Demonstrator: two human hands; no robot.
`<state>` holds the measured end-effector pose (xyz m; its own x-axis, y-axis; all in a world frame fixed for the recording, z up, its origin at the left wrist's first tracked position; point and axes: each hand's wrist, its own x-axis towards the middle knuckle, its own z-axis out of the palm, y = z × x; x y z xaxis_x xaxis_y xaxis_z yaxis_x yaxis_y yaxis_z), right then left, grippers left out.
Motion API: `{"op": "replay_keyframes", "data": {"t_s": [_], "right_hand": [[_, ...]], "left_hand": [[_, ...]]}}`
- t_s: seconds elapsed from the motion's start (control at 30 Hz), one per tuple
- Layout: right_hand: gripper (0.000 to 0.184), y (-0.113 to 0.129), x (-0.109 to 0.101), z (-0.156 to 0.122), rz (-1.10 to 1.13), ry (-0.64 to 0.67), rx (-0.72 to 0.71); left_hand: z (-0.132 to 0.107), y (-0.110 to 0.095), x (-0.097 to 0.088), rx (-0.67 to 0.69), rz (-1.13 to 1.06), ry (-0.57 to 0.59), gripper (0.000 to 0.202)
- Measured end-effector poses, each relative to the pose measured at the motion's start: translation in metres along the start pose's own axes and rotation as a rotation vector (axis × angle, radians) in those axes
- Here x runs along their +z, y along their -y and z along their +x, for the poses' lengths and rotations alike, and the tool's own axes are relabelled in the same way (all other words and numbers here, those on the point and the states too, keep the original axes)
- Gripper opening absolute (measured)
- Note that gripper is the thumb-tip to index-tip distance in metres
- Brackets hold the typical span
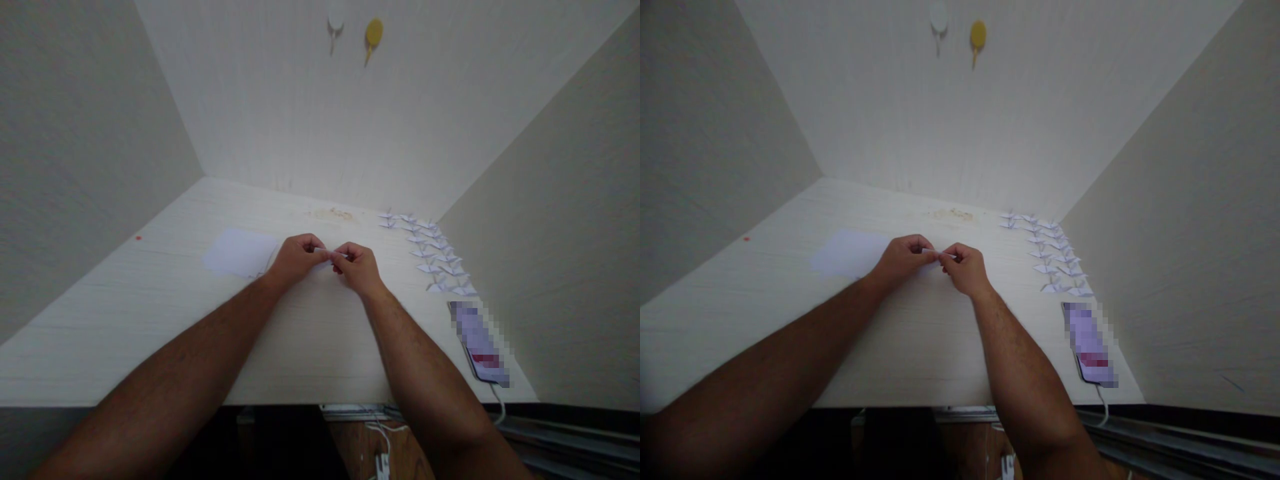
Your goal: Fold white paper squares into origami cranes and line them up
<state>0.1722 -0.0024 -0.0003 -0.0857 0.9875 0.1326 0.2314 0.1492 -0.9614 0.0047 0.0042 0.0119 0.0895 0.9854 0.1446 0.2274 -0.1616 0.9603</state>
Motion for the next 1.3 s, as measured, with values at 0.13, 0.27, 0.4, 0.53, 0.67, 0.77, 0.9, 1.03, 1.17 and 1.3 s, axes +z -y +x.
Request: {"op": "replay_keyframes", "data": {"t_s": [0.13, 0.27, 0.4, 0.53, 0.67, 0.77, 0.9, 1.03, 1.17, 1.3], "right_hand": [[0.021, -0.001, 0.001, 0.001, -0.031, -0.03, -0.01], [0.021, -0.002, 0.0, 0.002, -0.023, -0.038, -0.005], [0.02, -0.004, 0.0, 0.002, -0.033, -0.007, -0.003], [0.021, -0.005, 0.002, 0.0, -0.22, -0.01, -0.122], [0.021, -0.004, 0.001, 0.0, -0.351, 0.006, -0.191], [0.02, -0.003, 0.0, 0.001, -0.393, 0.006, -0.213], [0.026, -0.003, 0.0, 0.005, -0.459, 0.013, -0.242], [0.033, -0.003, 0.0, 0.008, -0.556, 0.048, -0.294], [0.046, -0.001, 0.0, 0.009, -0.592, 0.077, -0.287], [0.053, -0.001, -0.004, 0.008, -0.501, 0.084, -0.241]], "left_hand": [[0.001, 0.004, 0.003, -0.11, -0.141, -0.015, 0.017], [0.003, 0.007, 0.003, -0.159, -0.249, -0.001, 0.016], [0.003, 0.005, 0.002, -0.049, -0.08, -0.043, 0.014], [0.002, 0.004, 0.002, 0.053, 0.143, 0.042, 0.012], [0.001, 0.003, 0.003, 0.027, 0.187, 0.049, 0.012], [-0.001, 0.0, 0.004, -0.011, 0.194, 0.001, 0.012], [-0.001, -0.005, 0.006, -0.06, 0.229, -0.055, 0.011], [0.001, -0.004, 0.006, -0.105, 0.248, -0.086, 0.011], [0.001, -0.005, 0.004, -0.138, 0.229, -0.127, 0.012], [0.0, -0.008, 0.003, -0.159, 0.136, -0.149, 0.01]]}}
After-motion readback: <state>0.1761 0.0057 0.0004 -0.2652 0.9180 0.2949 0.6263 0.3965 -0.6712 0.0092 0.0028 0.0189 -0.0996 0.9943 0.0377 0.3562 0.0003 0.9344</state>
